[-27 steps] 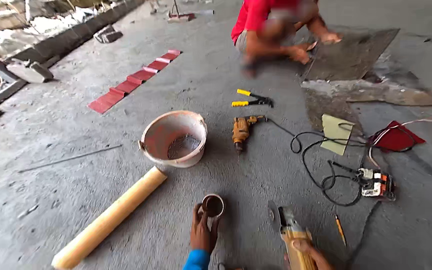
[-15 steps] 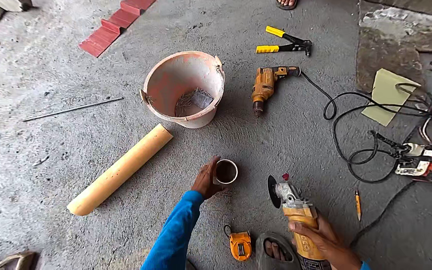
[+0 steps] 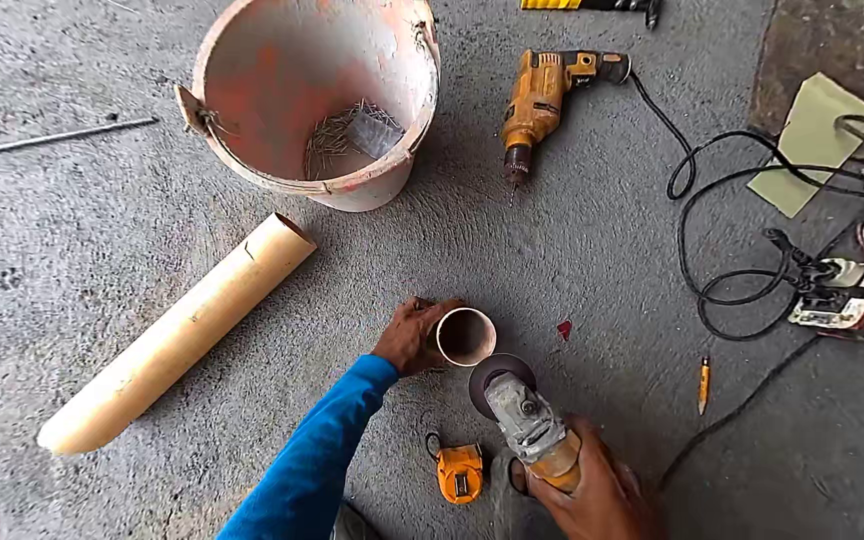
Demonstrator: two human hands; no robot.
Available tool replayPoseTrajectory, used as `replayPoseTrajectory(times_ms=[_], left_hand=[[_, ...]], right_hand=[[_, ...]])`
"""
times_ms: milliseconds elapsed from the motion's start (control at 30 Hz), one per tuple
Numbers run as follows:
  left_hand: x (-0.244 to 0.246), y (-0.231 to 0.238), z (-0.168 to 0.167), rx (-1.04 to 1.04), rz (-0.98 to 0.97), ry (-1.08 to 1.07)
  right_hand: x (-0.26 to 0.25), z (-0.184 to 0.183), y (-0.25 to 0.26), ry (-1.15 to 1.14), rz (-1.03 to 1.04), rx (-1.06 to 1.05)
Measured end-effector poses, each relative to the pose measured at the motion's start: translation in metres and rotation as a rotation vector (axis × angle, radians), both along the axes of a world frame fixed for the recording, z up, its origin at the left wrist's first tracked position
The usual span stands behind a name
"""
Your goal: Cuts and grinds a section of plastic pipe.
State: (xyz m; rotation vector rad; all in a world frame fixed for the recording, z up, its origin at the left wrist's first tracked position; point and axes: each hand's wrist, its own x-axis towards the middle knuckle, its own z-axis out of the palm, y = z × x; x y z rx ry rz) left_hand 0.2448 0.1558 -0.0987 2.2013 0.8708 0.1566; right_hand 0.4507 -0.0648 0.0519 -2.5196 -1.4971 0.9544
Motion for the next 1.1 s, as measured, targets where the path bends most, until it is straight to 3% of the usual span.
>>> replayPoseTrajectory(times_ms=[367, 567, 1100], left_hand=[[-0.001, 0.001, -0.004, 0.037, 0.016, -0.054], [-0.001, 0.002, -0.002, 0.041, 0.013, -0.038], [-0.001, 0.002, -0.004, 0.057, 0.018, -0.063]], right_hand=[[-0.011, -0.011, 0.012, -0.116, 0.015, 0.049], [-0.015, -0.002, 0.014, -0.069, 0.038, -0.042], [-0.008, -0.003, 0.014, -0.1, 0.051, -0.03]])
